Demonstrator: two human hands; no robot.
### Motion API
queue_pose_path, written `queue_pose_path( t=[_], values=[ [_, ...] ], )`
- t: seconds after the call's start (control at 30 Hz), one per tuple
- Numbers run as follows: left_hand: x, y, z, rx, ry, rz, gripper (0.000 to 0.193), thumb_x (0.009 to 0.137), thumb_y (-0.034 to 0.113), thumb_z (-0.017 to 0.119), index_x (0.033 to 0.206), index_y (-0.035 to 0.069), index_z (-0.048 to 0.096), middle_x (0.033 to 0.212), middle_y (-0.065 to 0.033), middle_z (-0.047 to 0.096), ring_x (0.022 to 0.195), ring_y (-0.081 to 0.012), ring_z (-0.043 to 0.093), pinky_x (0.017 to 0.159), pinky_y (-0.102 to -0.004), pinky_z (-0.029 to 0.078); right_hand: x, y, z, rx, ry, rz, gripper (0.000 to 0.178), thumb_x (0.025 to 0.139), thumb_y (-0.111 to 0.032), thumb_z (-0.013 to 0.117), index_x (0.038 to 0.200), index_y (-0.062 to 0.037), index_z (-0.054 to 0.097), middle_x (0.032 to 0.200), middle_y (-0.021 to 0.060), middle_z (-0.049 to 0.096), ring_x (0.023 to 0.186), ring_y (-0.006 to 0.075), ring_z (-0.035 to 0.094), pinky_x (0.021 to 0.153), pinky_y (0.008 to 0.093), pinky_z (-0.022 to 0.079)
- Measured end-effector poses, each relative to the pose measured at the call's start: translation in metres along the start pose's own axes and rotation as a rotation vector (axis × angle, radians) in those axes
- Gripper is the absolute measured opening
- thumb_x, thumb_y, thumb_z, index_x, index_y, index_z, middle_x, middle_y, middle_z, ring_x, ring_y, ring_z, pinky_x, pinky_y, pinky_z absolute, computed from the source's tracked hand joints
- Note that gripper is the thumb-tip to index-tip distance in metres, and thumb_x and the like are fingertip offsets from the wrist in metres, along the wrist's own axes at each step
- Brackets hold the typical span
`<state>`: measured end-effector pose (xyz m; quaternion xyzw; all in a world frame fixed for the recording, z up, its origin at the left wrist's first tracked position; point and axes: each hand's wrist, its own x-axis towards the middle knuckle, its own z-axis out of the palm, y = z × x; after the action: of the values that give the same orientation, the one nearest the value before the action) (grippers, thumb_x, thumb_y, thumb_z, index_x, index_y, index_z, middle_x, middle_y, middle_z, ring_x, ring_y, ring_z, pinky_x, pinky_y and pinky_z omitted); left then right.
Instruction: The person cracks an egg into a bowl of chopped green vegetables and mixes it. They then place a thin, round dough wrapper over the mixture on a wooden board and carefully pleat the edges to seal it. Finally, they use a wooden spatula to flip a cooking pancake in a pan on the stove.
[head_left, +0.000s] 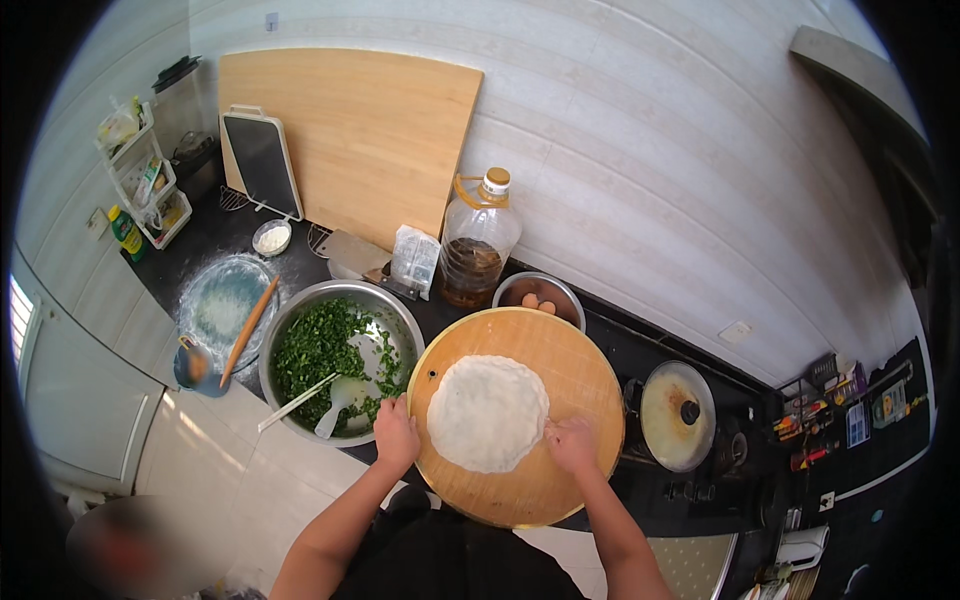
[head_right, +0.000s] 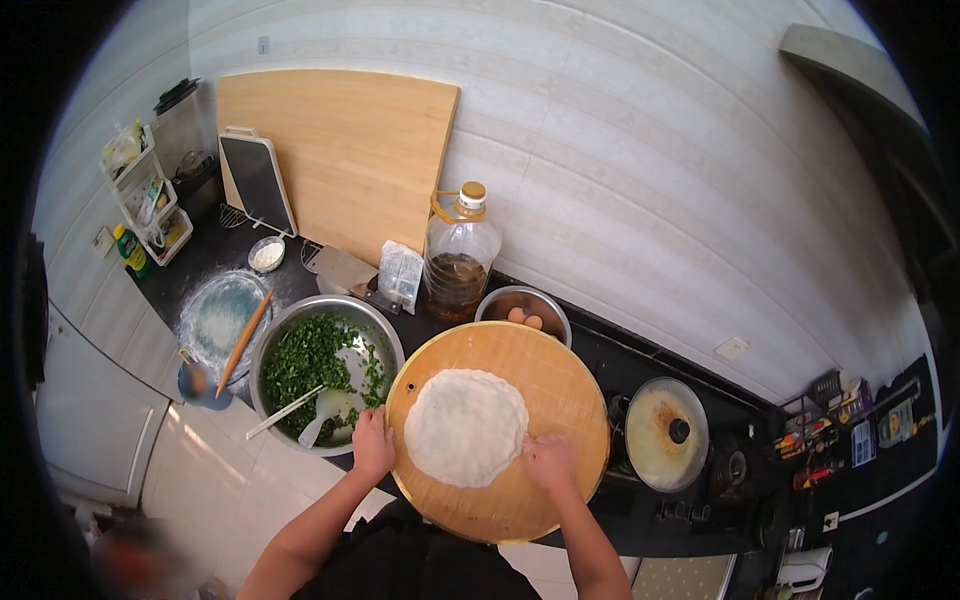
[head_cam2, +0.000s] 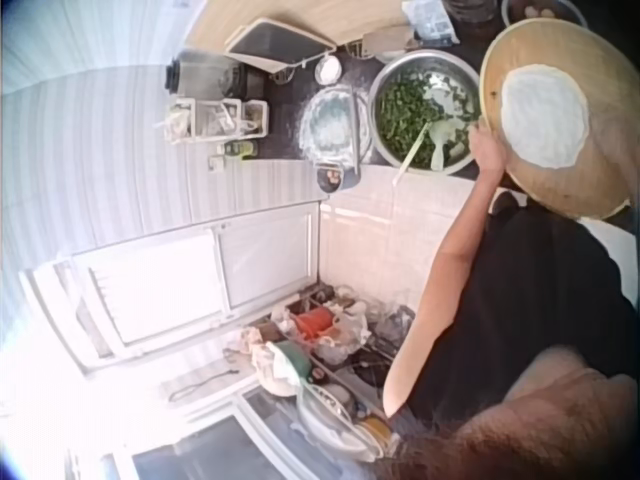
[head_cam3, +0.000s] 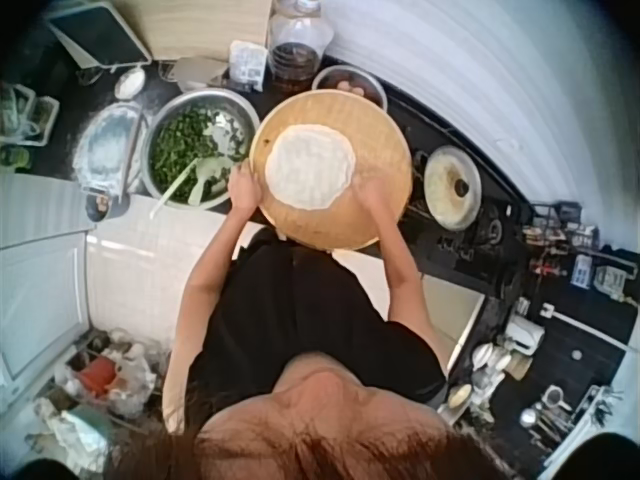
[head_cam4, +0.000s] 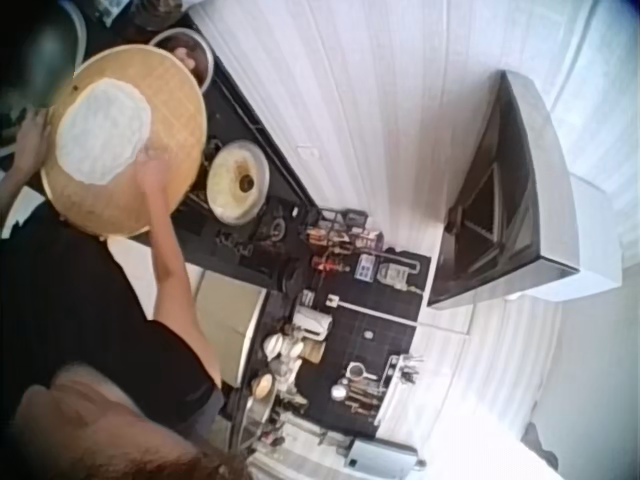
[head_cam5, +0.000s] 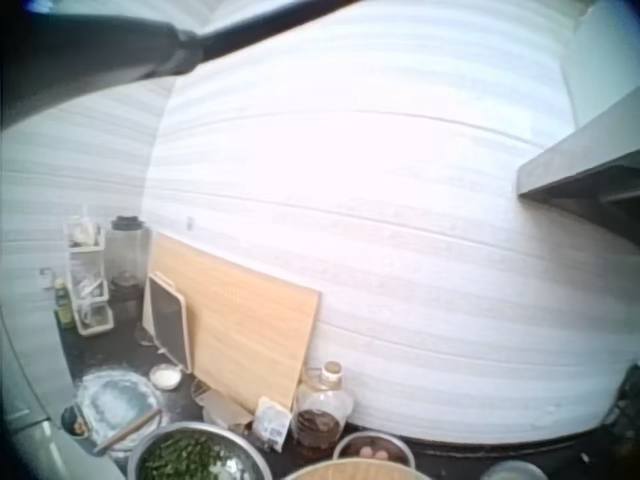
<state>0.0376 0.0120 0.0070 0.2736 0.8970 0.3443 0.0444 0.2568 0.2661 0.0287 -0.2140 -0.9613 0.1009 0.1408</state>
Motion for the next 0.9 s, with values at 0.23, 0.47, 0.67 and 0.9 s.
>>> queue_pose_path(
  t=[0.23, 0.47, 0.67, 0.9],
  values=[
    [0.0, 0.0, 0.0, 0.013, -0.007, -0.013, 0.047, 0.079, 0.005, 0.061, 0.124, -0.003, 0.05, 0.105, -0.0184, 0.051, 0.097, -0.0353, 0.052, 0.082, -0.0427, 0.044, -0.015, -0.018, -0.004, -0.034, -0.026, -0.024, 0.021, 0.087, -0.023, 0.055, 0.085, -0.0088, 0.072, 0.068, 0.0086, 0.058, 0.072, 0.0285, 0.055, 0.071, 0.0421, 0.041],
    [0.001, 0.003, -0.002, 0.03, -0.025, -0.029, 0.047, 0.079, 0.005, 0.062, 0.124, -0.002, 0.05, 0.106, -0.0179, 0.052, 0.096, -0.0348, 0.053, 0.082, -0.0426, 0.045, -0.031, -0.027, -0.004, -0.015, -0.024, -0.054, 0.023, 0.087, -0.022, 0.056, 0.095, -0.0082, 0.072, 0.071, 0.0088, 0.059, 0.073, 0.0283, 0.056, 0.071, 0.041, 0.04],
    [0.0, 0.002, -0.001, 0.029, -0.01, -0.026, 0.047, 0.079, 0.005, 0.062, 0.123, -0.002, 0.051, 0.105, -0.0176, 0.052, 0.096, -0.0346, 0.053, 0.082, -0.0423, 0.045, -0.045, -0.041, -0.004, 0.071, -0.029, -0.03, 0.023, 0.087, -0.021, 0.055, 0.096, -0.0085, 0.072, 0.07, 0.0077, 0.059, 0.073, 0.027, 0.055, 0.072, 0.0404, 0.04],
    [0.001, 0.002, -0.002, 0.012, -0.021, -0.053, 0.046, 0.079, 0.005, 0.062, 0.123, -0.001, 0.051, 0.106, -0.0174, 0.053, 0.097, -0.0346, 0.053, 0.083, -0.0423, 0.045, -0.056, -0.055, -0.005, 0.045, -0.086, -0.091, 0.024, 0.087, -0.022, 0.055, 0.101, -0.0101, 0.07, 0.071, 0.0065, 0.058, 0.075, 0.0263, 0.055, 0.074, 0.041, 0.041]
  ],
)
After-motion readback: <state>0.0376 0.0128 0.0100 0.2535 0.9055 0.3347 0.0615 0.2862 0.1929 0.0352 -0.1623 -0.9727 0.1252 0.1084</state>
